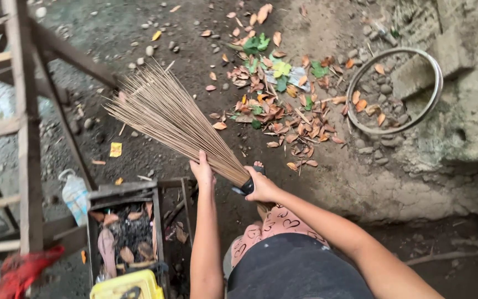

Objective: The person sweeps a dirt floor with a broom, gathering leaves and debris into a pile. They pick up a metal rim and move it aside before continuing to sweep around various objects.

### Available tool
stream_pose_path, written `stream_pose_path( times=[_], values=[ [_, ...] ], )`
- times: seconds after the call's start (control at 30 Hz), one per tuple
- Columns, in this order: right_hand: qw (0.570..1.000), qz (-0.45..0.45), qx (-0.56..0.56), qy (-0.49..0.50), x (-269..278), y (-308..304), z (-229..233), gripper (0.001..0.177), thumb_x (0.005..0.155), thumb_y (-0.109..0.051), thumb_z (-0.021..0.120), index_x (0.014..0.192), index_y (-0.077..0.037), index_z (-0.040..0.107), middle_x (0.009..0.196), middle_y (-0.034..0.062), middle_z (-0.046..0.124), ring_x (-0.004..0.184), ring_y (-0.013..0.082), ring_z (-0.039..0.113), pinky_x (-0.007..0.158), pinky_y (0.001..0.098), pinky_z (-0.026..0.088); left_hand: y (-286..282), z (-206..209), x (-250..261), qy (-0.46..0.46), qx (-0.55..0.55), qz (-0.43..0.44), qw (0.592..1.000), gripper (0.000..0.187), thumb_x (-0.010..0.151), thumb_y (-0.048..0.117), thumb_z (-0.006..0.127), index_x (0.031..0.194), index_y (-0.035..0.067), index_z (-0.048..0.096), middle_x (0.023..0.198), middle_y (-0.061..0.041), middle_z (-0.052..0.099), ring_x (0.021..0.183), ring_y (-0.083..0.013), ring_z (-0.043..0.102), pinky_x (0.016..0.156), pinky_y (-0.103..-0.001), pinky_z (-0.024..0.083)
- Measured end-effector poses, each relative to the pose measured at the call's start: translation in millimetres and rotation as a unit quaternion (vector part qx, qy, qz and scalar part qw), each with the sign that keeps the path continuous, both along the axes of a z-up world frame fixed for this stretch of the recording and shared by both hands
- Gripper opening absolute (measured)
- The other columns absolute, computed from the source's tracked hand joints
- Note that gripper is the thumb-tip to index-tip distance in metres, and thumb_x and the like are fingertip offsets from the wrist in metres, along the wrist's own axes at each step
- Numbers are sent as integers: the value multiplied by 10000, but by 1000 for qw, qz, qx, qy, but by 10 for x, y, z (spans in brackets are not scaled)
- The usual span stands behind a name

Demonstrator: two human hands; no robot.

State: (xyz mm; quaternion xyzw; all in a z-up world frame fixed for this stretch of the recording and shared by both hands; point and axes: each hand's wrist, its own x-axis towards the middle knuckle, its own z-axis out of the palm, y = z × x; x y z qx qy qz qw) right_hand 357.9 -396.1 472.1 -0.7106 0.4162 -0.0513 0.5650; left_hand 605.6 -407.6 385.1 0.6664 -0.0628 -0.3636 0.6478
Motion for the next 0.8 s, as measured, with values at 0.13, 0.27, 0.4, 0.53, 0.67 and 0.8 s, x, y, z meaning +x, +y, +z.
stream_pose_path(
  times=[0.13,0.27,0.4,0.53,0.67,0.8],
  values=[
    [997,-68,22,4,1,-181,-444,1115,603,-231,943,1497,-155,282,1338,277,559,1178,465,602,967,480,499,-475,-268,20,-27,75,-49,996,426,1041,271,615,1284,-50,476,1222,-189,643,1053,-283,683,828,-410,595],
    [985,-143,59,-76,57,-445,-1214,1065,594,-183,913,1476,-94,323,1202,267,617,1169,421,615,976,452,504,-1006,-778,8,15,71,-172,982,420,1051,241,621,1347,-34,504,1119,-178,582,860,-228,567,665,-356,487],
    [922,-312,201,-112,39,-666,-1455,775,621,-85,847,1325,-20,530,1058,177,673,994,306,671,828,391,567,-1223,-1067,-413,23,79,-360,929,437,1032,192,628,1426,53,500,1038,-61,546,795,-99,544,613,-248,469],
    [697,-494,504,-127,-244,-695,-1337,747,618,3,709,1305,-191,490,763,177,629,635,337,613,572,458,517,-1060,-1502,-999,-6,137,-574,807,444,998,140,608,1430,58,544,1144,-4,673,843,-87,620,693,-240,528],
    [497,-703,483,-160,-602,-136,-1632,213,772,-166,816,914,-72,688,747,64,689,625,209,675,567,359,558,-730,-1815,-1369,166,108,-694,692,464,994,61,588,1456,35,545,1030,-38,644,853,-126,609,750,-273,528],
    [309,-829,433,-175,-932,522,-2156,194,832,-215,812,909,-129,656,741,43,657,639,206,649,595,383,570,-827,-1610,-1452,-18,203,-804,558,447,961,75,583,1408,63,580,991,-15,697,829,-125,669,788,-258,539]
  ],
)
